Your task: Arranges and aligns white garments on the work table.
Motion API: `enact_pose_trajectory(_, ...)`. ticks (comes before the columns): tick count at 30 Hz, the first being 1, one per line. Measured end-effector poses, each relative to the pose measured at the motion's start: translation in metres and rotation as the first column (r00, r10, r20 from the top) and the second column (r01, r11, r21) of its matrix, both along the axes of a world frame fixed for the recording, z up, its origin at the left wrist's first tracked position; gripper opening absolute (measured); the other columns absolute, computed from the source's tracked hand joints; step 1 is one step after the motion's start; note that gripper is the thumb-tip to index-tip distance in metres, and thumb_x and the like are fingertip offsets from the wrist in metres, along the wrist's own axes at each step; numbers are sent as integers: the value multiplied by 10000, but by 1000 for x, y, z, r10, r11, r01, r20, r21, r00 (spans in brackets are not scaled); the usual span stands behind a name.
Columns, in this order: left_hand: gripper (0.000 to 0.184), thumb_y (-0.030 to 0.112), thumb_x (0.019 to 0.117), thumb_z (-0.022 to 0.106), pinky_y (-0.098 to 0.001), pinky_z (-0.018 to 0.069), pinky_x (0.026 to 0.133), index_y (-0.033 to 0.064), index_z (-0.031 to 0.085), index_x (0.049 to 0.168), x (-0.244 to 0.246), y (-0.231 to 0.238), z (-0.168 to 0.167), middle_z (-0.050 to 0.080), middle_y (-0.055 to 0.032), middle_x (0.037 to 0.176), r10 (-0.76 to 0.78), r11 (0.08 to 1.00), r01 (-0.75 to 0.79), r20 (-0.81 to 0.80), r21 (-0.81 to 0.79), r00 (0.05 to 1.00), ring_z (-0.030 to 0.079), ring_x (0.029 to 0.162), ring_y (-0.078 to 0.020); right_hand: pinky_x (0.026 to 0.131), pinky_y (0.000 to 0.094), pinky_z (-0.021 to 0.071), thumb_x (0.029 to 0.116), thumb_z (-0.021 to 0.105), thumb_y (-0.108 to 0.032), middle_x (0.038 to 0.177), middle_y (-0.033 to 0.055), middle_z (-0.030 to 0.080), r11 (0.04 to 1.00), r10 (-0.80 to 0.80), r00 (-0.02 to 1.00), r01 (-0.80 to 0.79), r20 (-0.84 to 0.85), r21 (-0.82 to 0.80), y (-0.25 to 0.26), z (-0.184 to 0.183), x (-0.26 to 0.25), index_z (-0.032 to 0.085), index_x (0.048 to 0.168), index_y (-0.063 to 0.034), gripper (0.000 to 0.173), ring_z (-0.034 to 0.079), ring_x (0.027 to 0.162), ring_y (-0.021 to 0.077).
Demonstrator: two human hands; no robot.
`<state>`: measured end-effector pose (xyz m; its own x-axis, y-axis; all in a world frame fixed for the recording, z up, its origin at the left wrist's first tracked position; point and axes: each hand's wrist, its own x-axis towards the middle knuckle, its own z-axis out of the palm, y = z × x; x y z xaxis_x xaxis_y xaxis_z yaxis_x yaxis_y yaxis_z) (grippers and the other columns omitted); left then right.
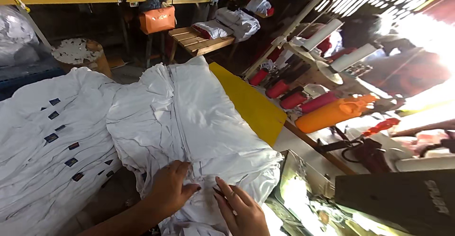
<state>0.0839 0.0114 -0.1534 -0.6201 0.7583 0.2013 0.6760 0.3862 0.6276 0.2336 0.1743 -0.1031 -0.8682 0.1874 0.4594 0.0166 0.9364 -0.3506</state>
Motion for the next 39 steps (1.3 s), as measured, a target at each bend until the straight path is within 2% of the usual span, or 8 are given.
enact_pose_trajectory(5,160,181,933,581,-396,550,502,79,676,854,4,7,-10,644,-89,742,-35,996,64,-391,62,920,659,584,-256,751,292,592,987,624,-241,916,67,752,995,-43,999,42,6,92,-1,-6,3,768,1190,-88,292,720,813,155)
enact_pose_trajectory(12,251,240,998,510,-345,534,493,125,672,845,11,-30,-4,627,-41,729,-120,987,151,-355,60,927,635,575,-203,724,330,607,963,604,-187,911,30,753,951,-6,999,-8,44,310,-5,-32,-20,782,1130,-137,248,735,814,192)
enact_pose_trajectory(26,299,270,1023,490,-340,506,501,117,694,867,8,-30,4,588,-43,707,-258,947,295,-250,126,933,606,581,-198,770,294,593,952,578,-156,894,27,748,958,118,992,-104,-38,266,-23,-34,-35,774,1161,-129,287,723,816,174)
enact_pose_trajectory(30,284,243,1041,516,-356,539,576,95,692,874,-6,-48,8,607,-70,785,-335,928,342,-69,147,940,633,694,-213,779,300,598,982,602,-164,880,37,750,979,35,999,-33,-2,203,-22,-20,-10,785,1140,-109,248,724,815,168)
enact_pose_trajectory(32,259,205,1016,567,-454,602,676,10,726,955,-13,-49,13,679,-163,909,-150,988,150,15,32,989,705,802,-305,769,331,606,985,617,-202,897,65,756,991,-23,998,15,54,135,-18,-15,2,775,1167,-79,271,734,815,189)
enact_pose_trajectory(35,556,414,1018,595,-573,543,940,-65,616,1298,-15,-28,18,656,-264,1218,4,977,41,213,-209,977,668,1107,-421,758,308,604,994,617,-249,919,65,756,997,-12,999,7,52,83,-18,-13,2,765,1193,-76,302,730,818,167)
enact_pose_trajectory(37,534,412,1030,575,-586,555,889,-62,618,1272,-4,-13,10,672,-266,1184,0,966,38,149,-255,989,686,1066,-436,766,290,599,994,615,-253,917,56,756,997,10,1000,-11,16,77,-24,-13,-5,766,1189,-81,301,727,827,153)
enact_pose_trajectory(39,263,229,1000,565,-493,604,636,3,698,978,8,-15,-15,707,-173,869,-35,992,12,-178,-128,983,734,762,-347,758,276,593,995,608,-260,902,46,749,996,14,1000,-14,-2,85,-27,-13,-9,769,1181,-86,301,720,819,145)
